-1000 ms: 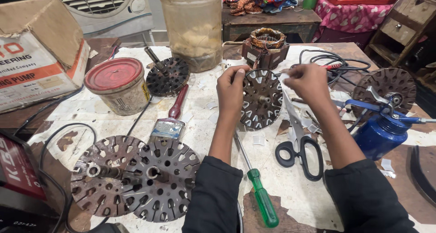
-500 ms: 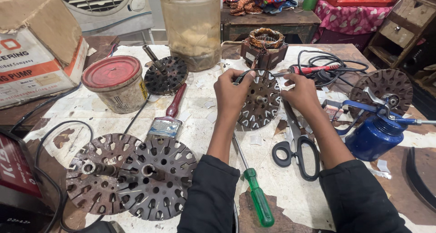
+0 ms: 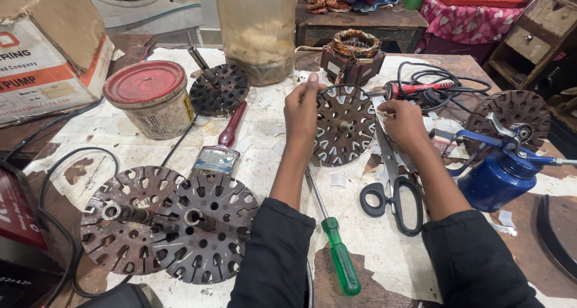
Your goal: The person places small white insulating paper pieces into the slots of a circular metal motor stator. They use both hands to position and press the paper into each slot, working around the stator in a repetitive manner.
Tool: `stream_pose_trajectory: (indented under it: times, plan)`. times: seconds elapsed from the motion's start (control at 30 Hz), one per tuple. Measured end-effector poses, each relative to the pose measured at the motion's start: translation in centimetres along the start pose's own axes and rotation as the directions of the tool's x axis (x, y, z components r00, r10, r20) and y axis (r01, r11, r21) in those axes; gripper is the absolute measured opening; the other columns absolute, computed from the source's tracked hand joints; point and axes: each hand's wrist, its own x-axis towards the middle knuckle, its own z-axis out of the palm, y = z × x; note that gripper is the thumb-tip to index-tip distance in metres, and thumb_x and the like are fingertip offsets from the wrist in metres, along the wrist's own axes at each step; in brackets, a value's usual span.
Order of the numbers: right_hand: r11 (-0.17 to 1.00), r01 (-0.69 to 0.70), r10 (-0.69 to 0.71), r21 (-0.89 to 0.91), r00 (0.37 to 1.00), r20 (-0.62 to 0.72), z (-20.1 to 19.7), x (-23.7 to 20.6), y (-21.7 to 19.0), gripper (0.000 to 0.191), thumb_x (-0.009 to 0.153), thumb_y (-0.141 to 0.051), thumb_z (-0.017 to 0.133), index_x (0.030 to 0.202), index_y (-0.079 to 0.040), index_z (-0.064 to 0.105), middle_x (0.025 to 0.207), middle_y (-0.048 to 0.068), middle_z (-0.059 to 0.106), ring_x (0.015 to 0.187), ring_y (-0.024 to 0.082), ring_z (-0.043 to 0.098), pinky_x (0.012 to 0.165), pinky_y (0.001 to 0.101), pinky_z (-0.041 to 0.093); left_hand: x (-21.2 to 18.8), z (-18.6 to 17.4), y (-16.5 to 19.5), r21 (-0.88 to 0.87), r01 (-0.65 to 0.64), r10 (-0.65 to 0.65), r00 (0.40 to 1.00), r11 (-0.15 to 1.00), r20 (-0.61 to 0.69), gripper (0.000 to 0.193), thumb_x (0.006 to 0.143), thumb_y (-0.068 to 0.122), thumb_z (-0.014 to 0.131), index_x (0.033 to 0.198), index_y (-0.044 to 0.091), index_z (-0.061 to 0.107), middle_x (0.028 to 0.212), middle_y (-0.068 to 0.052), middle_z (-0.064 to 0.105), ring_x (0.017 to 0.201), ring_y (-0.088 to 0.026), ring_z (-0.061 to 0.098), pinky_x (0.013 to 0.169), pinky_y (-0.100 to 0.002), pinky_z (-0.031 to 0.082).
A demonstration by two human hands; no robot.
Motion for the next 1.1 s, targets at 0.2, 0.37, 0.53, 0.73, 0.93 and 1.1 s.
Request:
stream_pose_trajectory:
  times: [0.2, 0.37, 0.53, 0.73, 0.93, 1.1]
  plan:
    - [0.996, -0.059, 0.061, -0.065, 0.998, 0.035, -0.9, -0.2, -0.5, 0.042, 0.082, -0.016, 0.075, 0.123, -0.006, 0.070, 0.117, 0.027, 0.068, 0.110, 0.043, 0.064, 0.098, 0.0471, 0.049, -0.2, -0.2, -0.3, -0.194, 0.082, -0.054, 0.988, 0.978, 0.144, 0.041, 0.099, 0.043, 0.064, 0.099, 0.004, 0.078, 0.088, -0.002, 0.070, 0.081, -0.010, 0.061, 0.076, -0.027, 0.050]
    - [0.976, 0.051, -0.032, -0.210, 0.995, 0.094, -1.0, -0.2, -1.2, 0.028, 0.085, -0.013, 0.068, 0.111, -0.006, 0.076, 0.111, 0.024, 0.070, 0.107, 0.042, 0.065, 0.098, 0.0483, 0.049, -0.7, 0.3, -0.3, -0.163, 0.093, -0.053, 0.971, 0.982, 0.234, 0.037, 0.101, 0.036, 0.060, 0.117, 0.007, 0.077, 0.096, 0.000, 0.074, 0.087, -0.008, 0.064, 0.083, -0.025, 0.051]
    - [0.975, 0.025, -0.013, -0.223, 0.998, 0.056, -1.2, -0.1, -1.5, 0.022, 0.083, -0.012, 0.069, 0.102, -0.005, 0.076, 0.109, 0.022, 0.068, 0.104, 0.041, 0.064, 0.095, 0.0485, 0.050, -0.6, 0.5, -0.4, -0.226, 0.025, 0.029, 0.972, 0.974, 0.233, 0.036, 0.103, 0.030, 0.061, 0.120, 0.003, 0.077, 0.097, -0.001, 0.075, 0.087, -0.008, 0.063, 0.082, -0.026, 0.051]
    - [0.949, 0.273, -0.277, 0.155, 0.961, 0.004, 0.6, 0.2, -0.9, 0.047, 0.078, 0.006, 0.064, 0.124, -0.002, 0.065, 0.120, 0.021, 0.069, 0.113, 0.036, 0.062, 0.098, 0.0418, 0.048, -0.4, 0.3, -0.8, -0.284, 0.177, -0.144, 0.980, 0.942, 0.135, 0.035, 0.101, 0.033, 0.060, 0.101, 0.002, 0.075, 0.088, -0.002, 0.073, 0.080, -0.012, 0.064, 0.077, -0.029, 0.051]
    - [0.936, -0.069, -0.069, 0.344, 0.925, 0.373, 1.7, 0.6, -1.0, 0.046, 0.079, 0.007, 0.068, 0.124, -0.003, 0.063, 0.117, 0.014, 0.074, 0.110, 0.022, 0.066, 0.094, 0.0325, 0.049, 0.2, 0.2, -2.1, -0.267, 0.204, -0.202, 0.979, 0.942, 0.037, 0.035, 0.100, 0.037, 0.061, 0.090, 0.004, 0.071, 0.083, -0.002, 0.068, 0.076, -0.012, 0.059, 0.074, -0.029, 0.049]
    - [0.970, 0.239, -0.243, 0.052, 0.965, 0.101, 1.2, 0.0, -1.1, 0.039, 0.074, 0.008, 0.069, 0.113, 0.003, 0.069, 0.112, 0.023, 0.071, 0.107, 0.038, 0.065, 0.092, 0.0417, 0.051, 0.2, 0.0, -2.6, -0.266, 0.116, -0.115, 0.993, 0.957, 0.019, 0.038, 0.104, 0.036, 0.059, 0.088, 0.003, 0.070, 0.081, -0.001, 0.062, 0.077, -0.012, 0.052, 0.074, -0.029, 0.044]
